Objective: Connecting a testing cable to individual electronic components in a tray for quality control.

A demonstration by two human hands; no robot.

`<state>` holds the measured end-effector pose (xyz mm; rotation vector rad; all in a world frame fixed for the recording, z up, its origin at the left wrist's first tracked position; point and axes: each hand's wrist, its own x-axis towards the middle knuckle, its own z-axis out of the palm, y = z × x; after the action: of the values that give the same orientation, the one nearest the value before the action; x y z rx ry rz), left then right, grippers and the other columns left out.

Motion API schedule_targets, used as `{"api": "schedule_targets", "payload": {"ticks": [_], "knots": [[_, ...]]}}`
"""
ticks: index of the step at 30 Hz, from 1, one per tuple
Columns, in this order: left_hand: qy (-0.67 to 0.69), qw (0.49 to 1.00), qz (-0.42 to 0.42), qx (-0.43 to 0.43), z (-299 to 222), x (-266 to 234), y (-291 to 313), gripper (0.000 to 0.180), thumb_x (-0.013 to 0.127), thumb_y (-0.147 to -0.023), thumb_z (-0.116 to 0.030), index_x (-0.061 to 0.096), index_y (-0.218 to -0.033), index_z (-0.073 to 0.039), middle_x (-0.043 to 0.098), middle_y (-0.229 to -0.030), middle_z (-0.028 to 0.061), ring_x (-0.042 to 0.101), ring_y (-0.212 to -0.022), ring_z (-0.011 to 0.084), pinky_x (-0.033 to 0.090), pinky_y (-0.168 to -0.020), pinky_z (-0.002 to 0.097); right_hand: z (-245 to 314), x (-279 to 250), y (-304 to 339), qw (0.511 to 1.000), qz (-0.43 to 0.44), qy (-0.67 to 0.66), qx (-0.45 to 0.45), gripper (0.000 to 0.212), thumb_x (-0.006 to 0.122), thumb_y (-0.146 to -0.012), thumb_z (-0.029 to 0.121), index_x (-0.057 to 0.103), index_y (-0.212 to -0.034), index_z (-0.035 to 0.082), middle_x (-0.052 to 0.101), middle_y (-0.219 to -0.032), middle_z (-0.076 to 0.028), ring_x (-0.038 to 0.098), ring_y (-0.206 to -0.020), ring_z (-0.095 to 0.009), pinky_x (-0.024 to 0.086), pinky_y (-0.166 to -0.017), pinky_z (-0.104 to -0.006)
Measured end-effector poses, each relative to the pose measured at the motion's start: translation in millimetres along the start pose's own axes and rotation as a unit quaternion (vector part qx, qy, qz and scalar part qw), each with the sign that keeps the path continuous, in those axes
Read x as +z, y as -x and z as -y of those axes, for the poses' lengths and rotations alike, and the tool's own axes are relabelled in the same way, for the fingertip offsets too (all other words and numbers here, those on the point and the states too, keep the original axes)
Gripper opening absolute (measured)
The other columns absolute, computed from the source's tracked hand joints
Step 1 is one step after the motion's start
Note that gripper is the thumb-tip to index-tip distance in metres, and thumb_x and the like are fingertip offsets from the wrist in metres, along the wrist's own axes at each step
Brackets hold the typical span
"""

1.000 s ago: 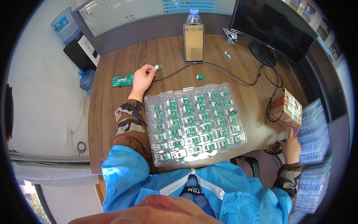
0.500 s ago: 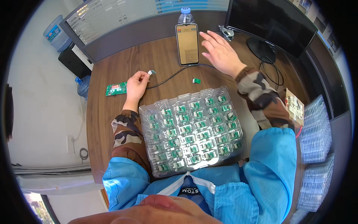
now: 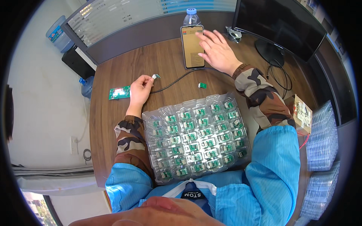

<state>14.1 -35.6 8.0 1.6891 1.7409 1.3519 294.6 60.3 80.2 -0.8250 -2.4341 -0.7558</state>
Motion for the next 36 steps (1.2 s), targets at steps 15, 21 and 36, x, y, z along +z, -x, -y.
{"api": "schedule_targets", "payload": {"ticks": [15,21,36], "knots": [[0.006,0.999,0.021,0.044,-3.9,-1.4,-2.4,0.013,0.058,-0.078,-0.017,0.059,-0.078,-0.003,0.058,-0.064,0.0018,0.049,-0.054,0.0120,0.040,-0.052,0.0234,28.5,4.1,24.5,0.860,0.314,-0.402,0.027,0.012,0.065,-0.068,0.015,0.057,-0.071,0.005,0.056,-0.062,-0.006,0.051,-0.056,-0.023,0.042,-0.057,-0.0334],[0.017,0.998,0.037,0.054,-2.3,-7.8,-2.2,0.013,0.055,-0.080,-0.015,0.058,-0.079,-0.003,0.055,-0.061,0.0010,0.047,-0.055,0.0095,0.038,-0.054,0.0198,18.2,-39.0,14.4,0.905,0.206,-0.366,0.064,0.009,0.060,-0.069,0.013,0.057,-0.073,0.005,0.057,-0.066,-0.006,0.052,-0.059,-0.024,0.043,-0.057,-0.0334],[-0.022,0.996,0.044,0.070,-7.4,-12.9,2.0,0.014,0.054,-0.081,-0.017,0.057,-0.079,-0.003,0.054,-0.061,0.0010,0.046,-0.055,0.0094,0.038,-0.055,0.0200,-75.4,-240.7,207.9,0.890,0.029,-0.128,0.436,0.012,0.062,-0.071,0.010,0.062,-0.082,0.005,0.059,-0.067,-0.002,0.050,-0.055,-0.012,0.042,-0.054,-0.0223]]}}
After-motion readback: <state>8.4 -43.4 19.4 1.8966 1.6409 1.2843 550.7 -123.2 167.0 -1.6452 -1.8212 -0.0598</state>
